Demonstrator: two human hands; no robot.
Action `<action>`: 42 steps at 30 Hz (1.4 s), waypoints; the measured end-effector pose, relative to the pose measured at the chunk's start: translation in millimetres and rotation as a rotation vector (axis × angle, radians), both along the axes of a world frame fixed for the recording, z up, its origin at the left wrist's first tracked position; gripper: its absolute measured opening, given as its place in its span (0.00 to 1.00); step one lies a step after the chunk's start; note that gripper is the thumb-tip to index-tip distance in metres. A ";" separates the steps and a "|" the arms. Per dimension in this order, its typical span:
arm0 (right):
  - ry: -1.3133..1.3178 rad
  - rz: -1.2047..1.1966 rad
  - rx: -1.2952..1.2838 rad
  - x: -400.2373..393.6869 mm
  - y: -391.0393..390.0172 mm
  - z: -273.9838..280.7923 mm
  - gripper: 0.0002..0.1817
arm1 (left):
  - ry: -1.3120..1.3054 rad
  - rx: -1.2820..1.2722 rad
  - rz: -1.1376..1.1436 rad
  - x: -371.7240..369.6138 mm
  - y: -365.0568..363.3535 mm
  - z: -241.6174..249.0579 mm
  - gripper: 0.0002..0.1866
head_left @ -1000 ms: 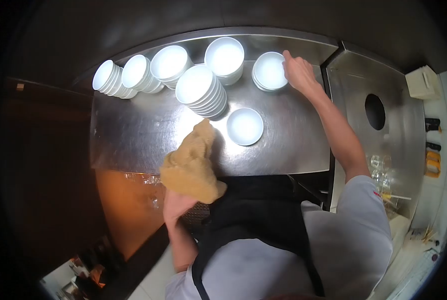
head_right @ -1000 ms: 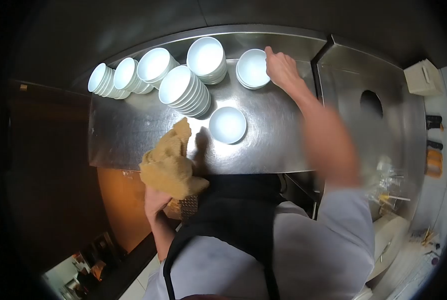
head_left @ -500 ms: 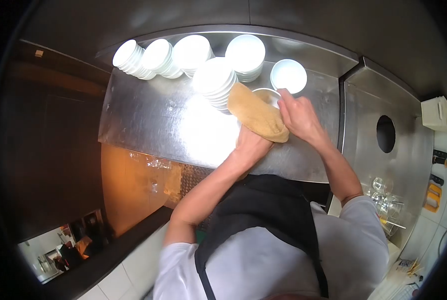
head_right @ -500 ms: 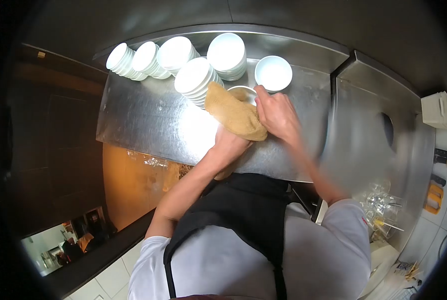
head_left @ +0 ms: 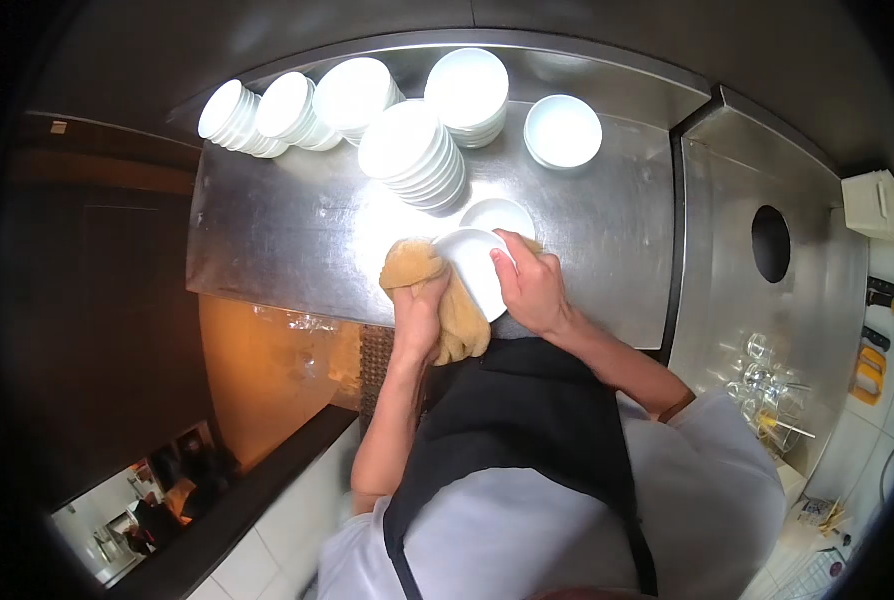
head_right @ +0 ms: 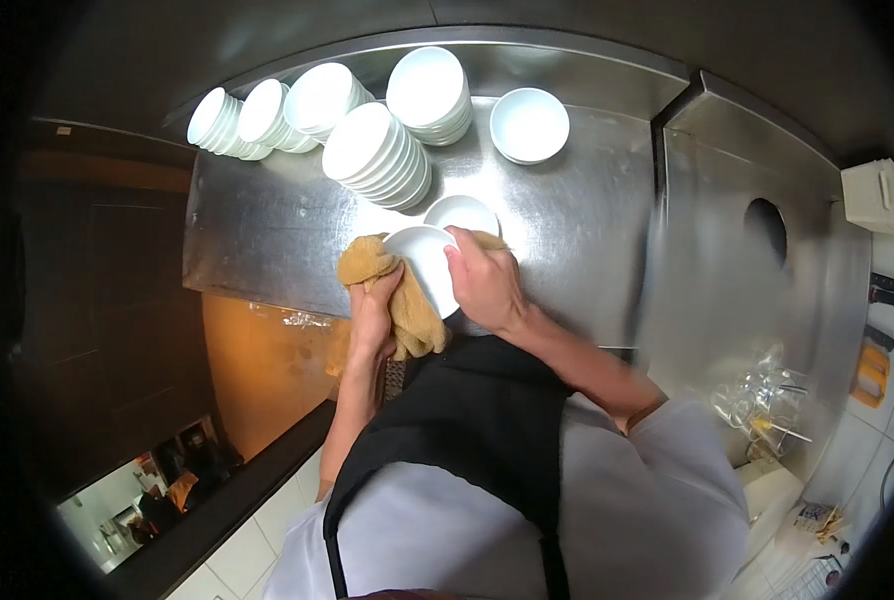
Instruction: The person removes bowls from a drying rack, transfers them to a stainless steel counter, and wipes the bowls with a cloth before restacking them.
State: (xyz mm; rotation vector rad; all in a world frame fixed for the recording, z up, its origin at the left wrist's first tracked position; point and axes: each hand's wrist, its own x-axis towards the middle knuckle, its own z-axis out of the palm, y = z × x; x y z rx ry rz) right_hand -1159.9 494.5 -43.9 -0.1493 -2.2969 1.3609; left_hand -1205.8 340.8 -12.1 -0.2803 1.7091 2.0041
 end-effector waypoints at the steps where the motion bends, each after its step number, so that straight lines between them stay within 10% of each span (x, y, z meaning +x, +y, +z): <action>1: -0.039 0.006 0.043 2.0 0.6 -2.6 0.13 | -0.022 -0.035 0.028 1.1 0.1 -1.8 0.22; 5: -0.266 -0.076 0.159 0.5 9.6 -11.2 0.16 | 0.400 -0.474 -0.298 -3.5 -15.0 3.6 0.16; 8: -0.299 -0.106 0.204 -13.2 41.9 -28.6 0.16 | 0.093 -0.296 -0.318 -3.0 -46.4 19.5 0.15; 25: -0.531 -0.334 0.478 -101.6 192.5 -33.4 0.19 | 0.392 -0.468 -0.606 -8.3 24.4 -38.9 0.26; 31: -0.422 -0.263 0.475 -94.0 192.7 -13.8 0.14 | -0.080 0.075 -0.388 -6.4 17.9 -9.8 0.26; 35: -0.426 -0.217 0.430 -57.0 150.8 36.4 0.14 | 0.574 0.051 -0.522 -12.4 46.8 39.9 0.24; 37: -0.476 -0.058 0.446 -39.4 119.3 56.1 0.15 | 0.998 -0.600 -1.038 -29.9 76.2 45.7 0.28; 40: -0.014 0.070 0.554 -14.3 120.1 5.3 0.22 | 1.550 -0.859 -0.785 -30.7 98.3 20.5 0.30; 42: 0.124 0.025 0.585 -15.0 117.8 -5.0 0.26 | 1.442 -0.927 -0.767 -34.0 114.3 15.4 0.23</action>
